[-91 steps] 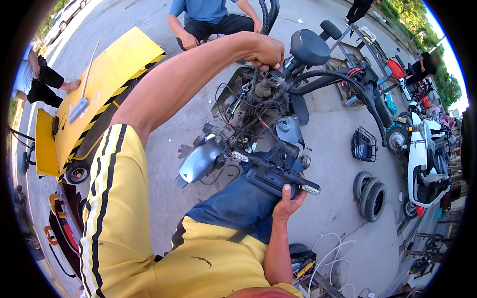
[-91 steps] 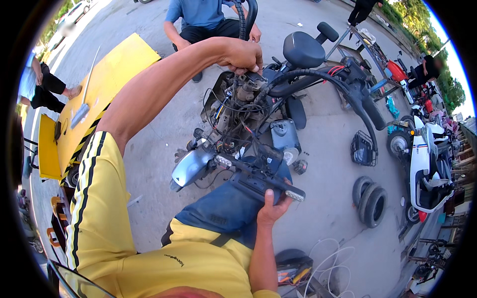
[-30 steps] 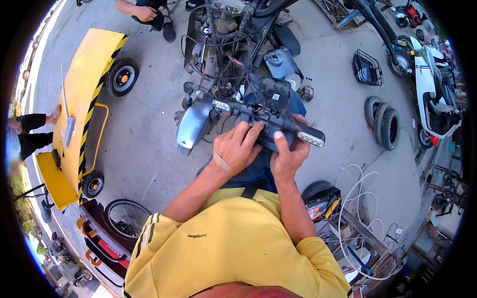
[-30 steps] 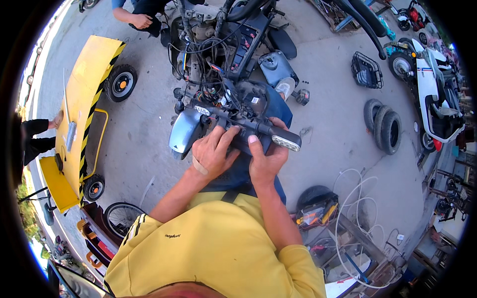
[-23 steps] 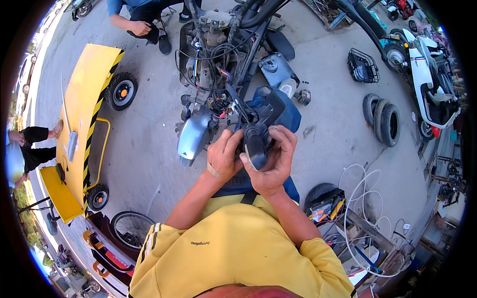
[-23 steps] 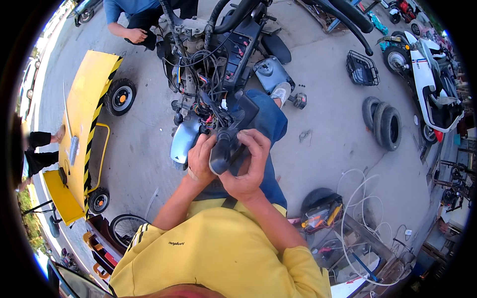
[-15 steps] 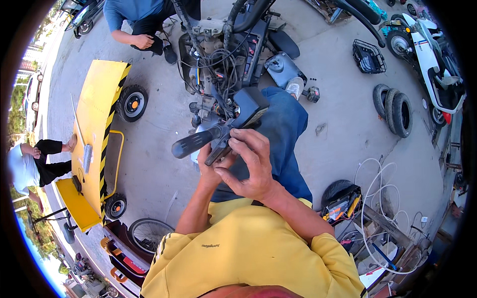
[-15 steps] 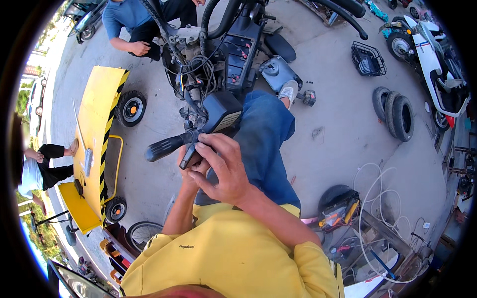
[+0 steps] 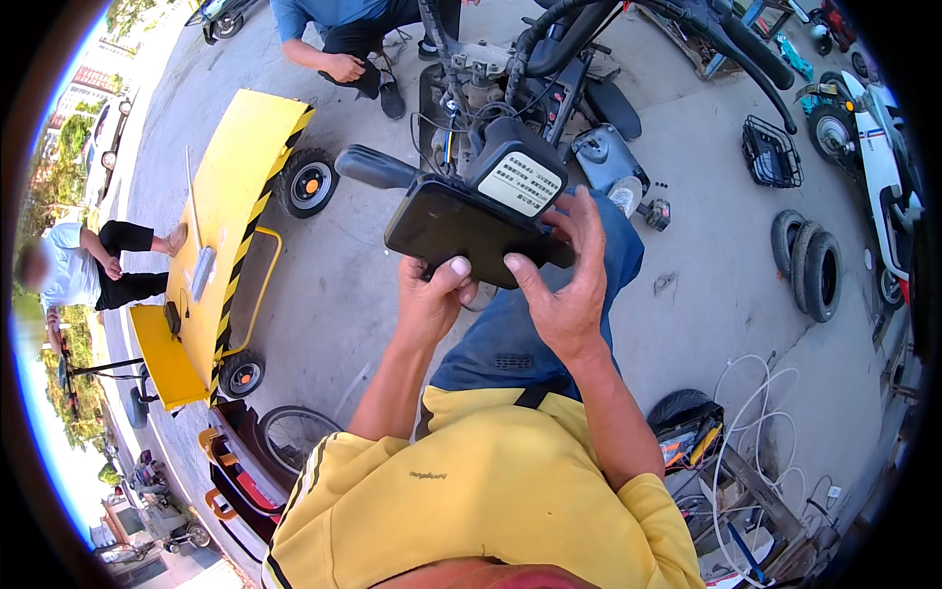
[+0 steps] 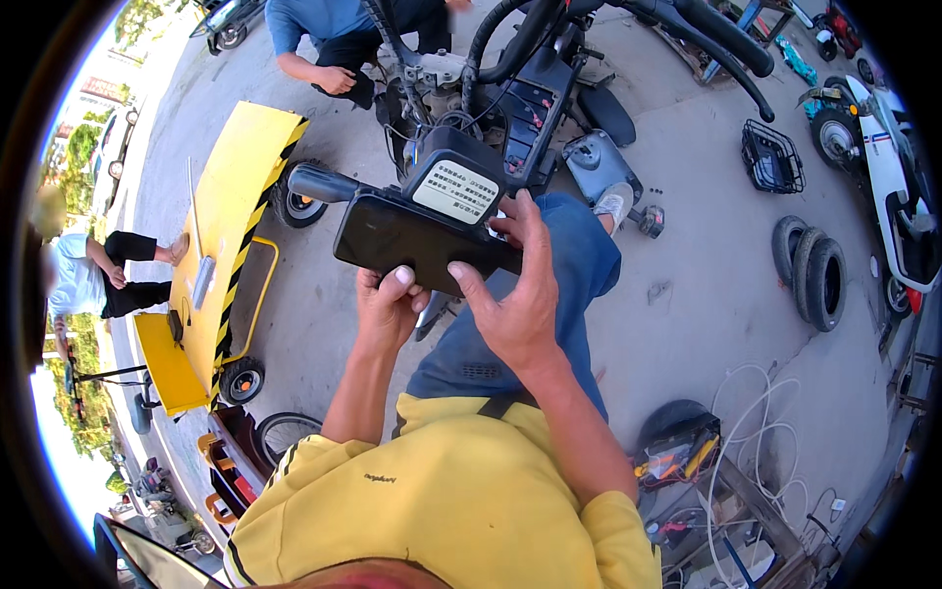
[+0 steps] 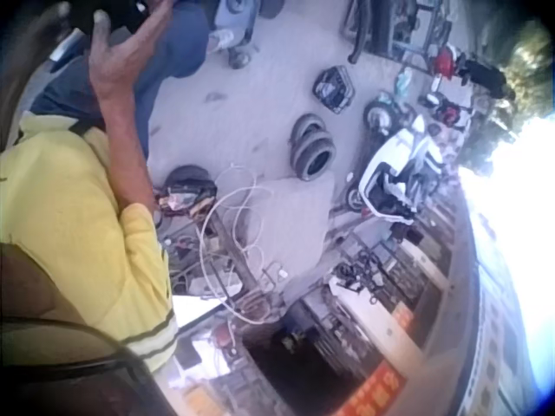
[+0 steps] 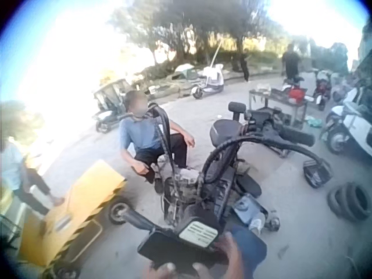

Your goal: The person holds a scooter handlebar assembly and repeatedly manipulates its internal components and wiring. They rotate the assembly, pull and adjust wires, and press internal parts with both hands. The work occurs in an outdoor repair area with other scooters and tools nearby.

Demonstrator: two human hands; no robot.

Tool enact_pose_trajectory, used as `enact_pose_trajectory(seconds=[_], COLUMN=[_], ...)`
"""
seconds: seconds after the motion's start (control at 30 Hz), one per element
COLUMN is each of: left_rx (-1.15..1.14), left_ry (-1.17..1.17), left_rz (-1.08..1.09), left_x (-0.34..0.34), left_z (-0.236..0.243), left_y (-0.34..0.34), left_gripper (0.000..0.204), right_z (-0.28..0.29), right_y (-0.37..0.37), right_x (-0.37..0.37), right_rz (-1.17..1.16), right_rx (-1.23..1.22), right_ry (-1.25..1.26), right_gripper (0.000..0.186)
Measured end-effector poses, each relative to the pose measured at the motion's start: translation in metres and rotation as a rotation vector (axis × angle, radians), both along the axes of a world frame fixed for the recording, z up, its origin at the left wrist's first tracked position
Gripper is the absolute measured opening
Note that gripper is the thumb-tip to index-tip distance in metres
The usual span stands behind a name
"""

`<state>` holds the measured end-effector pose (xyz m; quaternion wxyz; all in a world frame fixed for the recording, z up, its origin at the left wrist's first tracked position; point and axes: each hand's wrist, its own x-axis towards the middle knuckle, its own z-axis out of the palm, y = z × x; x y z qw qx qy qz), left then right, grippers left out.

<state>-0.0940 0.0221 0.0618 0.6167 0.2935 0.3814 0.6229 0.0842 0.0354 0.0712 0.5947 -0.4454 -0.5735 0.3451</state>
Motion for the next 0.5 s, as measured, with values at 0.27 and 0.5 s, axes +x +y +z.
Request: enact_pose_trajectory(seconds=[0.27, 0.5], left_rx=[-0.102, -0.089], left_ry=[-0.149, -0.196], left_rz=[0.021, 0.028], left_x=[0.011, 0.023], left_z=[0.040, 0.078], left_y=[0.020, 0.050], left_gripper=[0.017, 0.027], right_z=[0.038, 0.075], right_y=[0.012, 0.039], right_x=[0.016, 0.019], right_rz=[0.048, 0.054], right_rx=[0.137, 0.257], right_ry=[-0.295, -0.719], right_gripper=[0.106, 0.101])
